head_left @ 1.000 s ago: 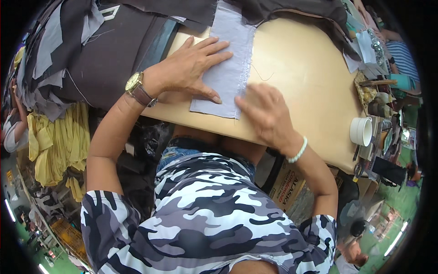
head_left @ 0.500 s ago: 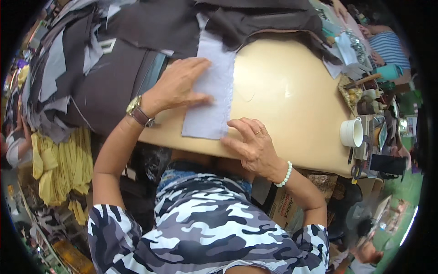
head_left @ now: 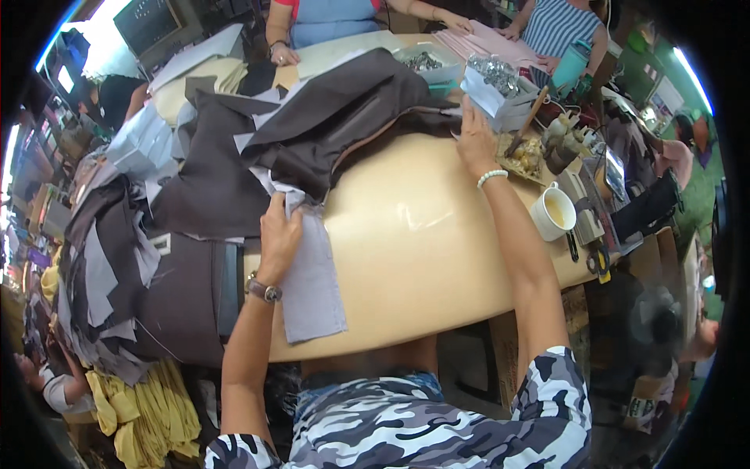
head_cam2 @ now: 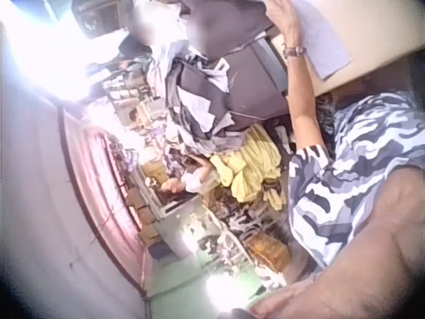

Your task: The person aligns and presses fabric strips onto garment panels by hand, sets each piece aside, and repeats the process with subsequent fabric pieces.

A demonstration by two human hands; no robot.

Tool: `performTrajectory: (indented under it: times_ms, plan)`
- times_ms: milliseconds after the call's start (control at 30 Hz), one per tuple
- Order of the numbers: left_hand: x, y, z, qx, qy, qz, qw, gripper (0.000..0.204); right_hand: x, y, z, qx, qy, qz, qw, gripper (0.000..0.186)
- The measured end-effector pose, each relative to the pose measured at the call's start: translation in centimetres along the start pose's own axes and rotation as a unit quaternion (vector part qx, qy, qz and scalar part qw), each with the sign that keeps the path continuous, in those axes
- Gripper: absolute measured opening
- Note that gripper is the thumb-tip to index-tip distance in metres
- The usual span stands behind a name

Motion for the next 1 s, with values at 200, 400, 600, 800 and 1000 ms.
performTrajectory:
  times_ms: [200,400,600,800,1000]
  plan:
    - [0.1,0.7,-3.5,-0.037,-0.302,0.016,0.952,0.049,-1.8,3.3,3.9,0.054,-0.099,-0.053,0.992,0.062]
    - [-3.5,1.2,-12.1,-0.025,-0.021,0.114,0.993,0.056,-4.4,7.2,-0.9,0.026,0.098,0.055,0.993,0.064]
    - [-14.4,0.4,-4.8,-0.069,0.231,0.353,0.904,0.056,2.4,7.9,-13.6,-0.016,0.173,-0.134,0.976,0.068]
    - [-18.9,1.6,11.3,0.063,-0.041,0.444,0.893,0.039,8.6,2.0,-21.7,-0.139,0.016,-0.285,0.948,0.063]
    - [-14.5,4.5,14.7,0.011,-0.007,0.440,0.898,0.017,6.5,-0.7,-22.6,-0.192,-0.133,-0.267,0.935,0.063]
Point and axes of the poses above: each hand's wrist, its own y-axis towards the middle knuckle, its own z-axis out of the palm, x = y × z, the point moved 8 cm from there along y, towards the middle knuckle, and after that the axes turned 14 degrees about -y, right-handed, at the moved point
